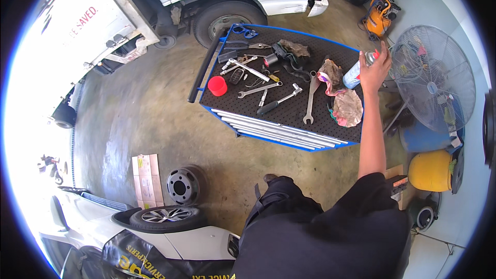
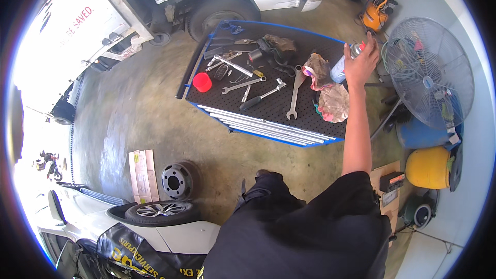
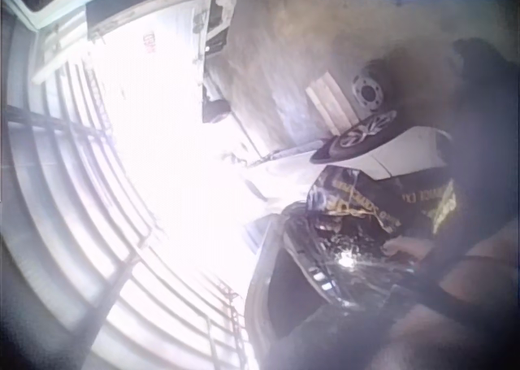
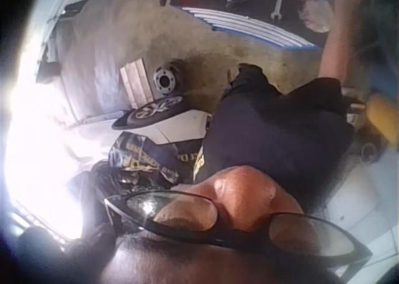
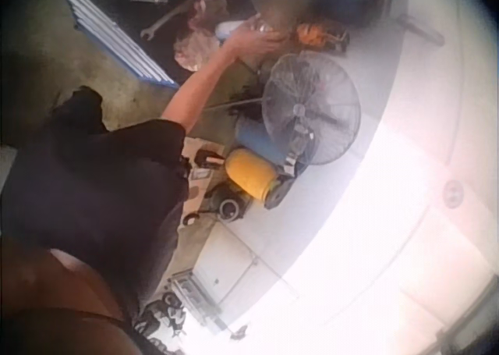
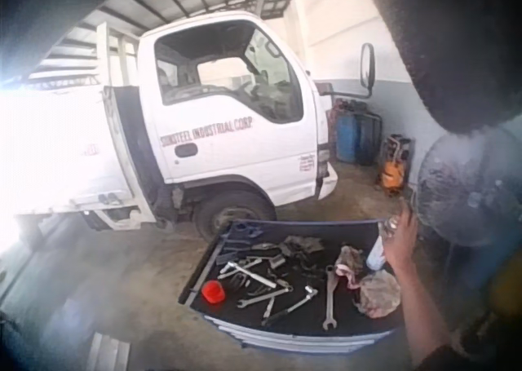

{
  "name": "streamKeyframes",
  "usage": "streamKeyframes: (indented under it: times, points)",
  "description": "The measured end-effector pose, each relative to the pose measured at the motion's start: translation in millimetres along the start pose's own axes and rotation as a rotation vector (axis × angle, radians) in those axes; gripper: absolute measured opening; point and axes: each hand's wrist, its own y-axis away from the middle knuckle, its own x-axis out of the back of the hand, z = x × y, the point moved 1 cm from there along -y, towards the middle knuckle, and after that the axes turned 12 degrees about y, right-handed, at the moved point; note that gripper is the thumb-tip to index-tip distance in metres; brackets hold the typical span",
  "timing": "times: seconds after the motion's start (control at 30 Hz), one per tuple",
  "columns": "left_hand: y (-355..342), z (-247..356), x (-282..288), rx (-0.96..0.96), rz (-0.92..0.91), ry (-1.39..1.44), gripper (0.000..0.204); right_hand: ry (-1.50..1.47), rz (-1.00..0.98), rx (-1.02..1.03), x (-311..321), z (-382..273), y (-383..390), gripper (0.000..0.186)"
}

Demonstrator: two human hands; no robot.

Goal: The person sprays a cleaning agent into the engine bay and wipes components with a cloth. They retrieve a tool from a nearby cart and use it to adjust parts within the engine while another person assists nearby.

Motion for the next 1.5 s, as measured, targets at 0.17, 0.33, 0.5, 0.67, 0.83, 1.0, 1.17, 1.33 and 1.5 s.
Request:
streamKeyframes:
  times: [0.17, 0.33, 0.5, 0.67, 0.83, 1.0, 1.17, 1.33, 1.5]
  points:
    - [4.0, 14.2, -13.4, 0.009, -0.004, -0.003, 0.051, -0.178, -0.411, -0.31, -32.8, 36.3, 1.0, 0.078]
    - [8.0, 25.8, -24.4, 0.019, -0.006, 0.001, 0.051, -0.222, -0.155, -0.125, -68.9, 50.0, -24.6, 0.069]
    - [10.7, 29.6, -20.7, 0.023, 0.012, 0.012, 0.05, -0.267, -0.45, -0.259, -94.1, 47.4, -39.7, 0.071]
    - [13.9, 28.3, 9.4, 0.047, 0.097, 0.048, 0.05, -0.035, -0.038, 0.006, -46.0, 0.9, -0.8, 0.059]
    - [-2.3, 24.6, 89.1, 0.043, 0.326, 0.23, 0.049, -0.126, -0.702, 0.354, -51.6, -4.5, 94.7, 0.039]
    - [3.0, 46.0, 204.0, -0.136, 0.602, 0.584, 0.052, 0.143, -0.389, 0.305, -49.9, -24.6, 74.8, 0.031]
    - [86.0, 197.0, 153.3, -0.158, 0.178, 0.908, 0.043, -0.816, -0.449, -0.023, 59.4, -176.2, 69.4, 0.032]
    - [122.2, 261.1, 70.6, 0.249, -0.607, 1.952, 0.069, -1.596, -0.899, 0.243, 217.6, -350.6, 158.2, 0.045]
    - [140.0, 250.7, 45.5, 0.258, -0.801, 2.111, 0.076, -1.961, -0.716, 1.367, 454.9, -453.5, 258.7, 0.051]
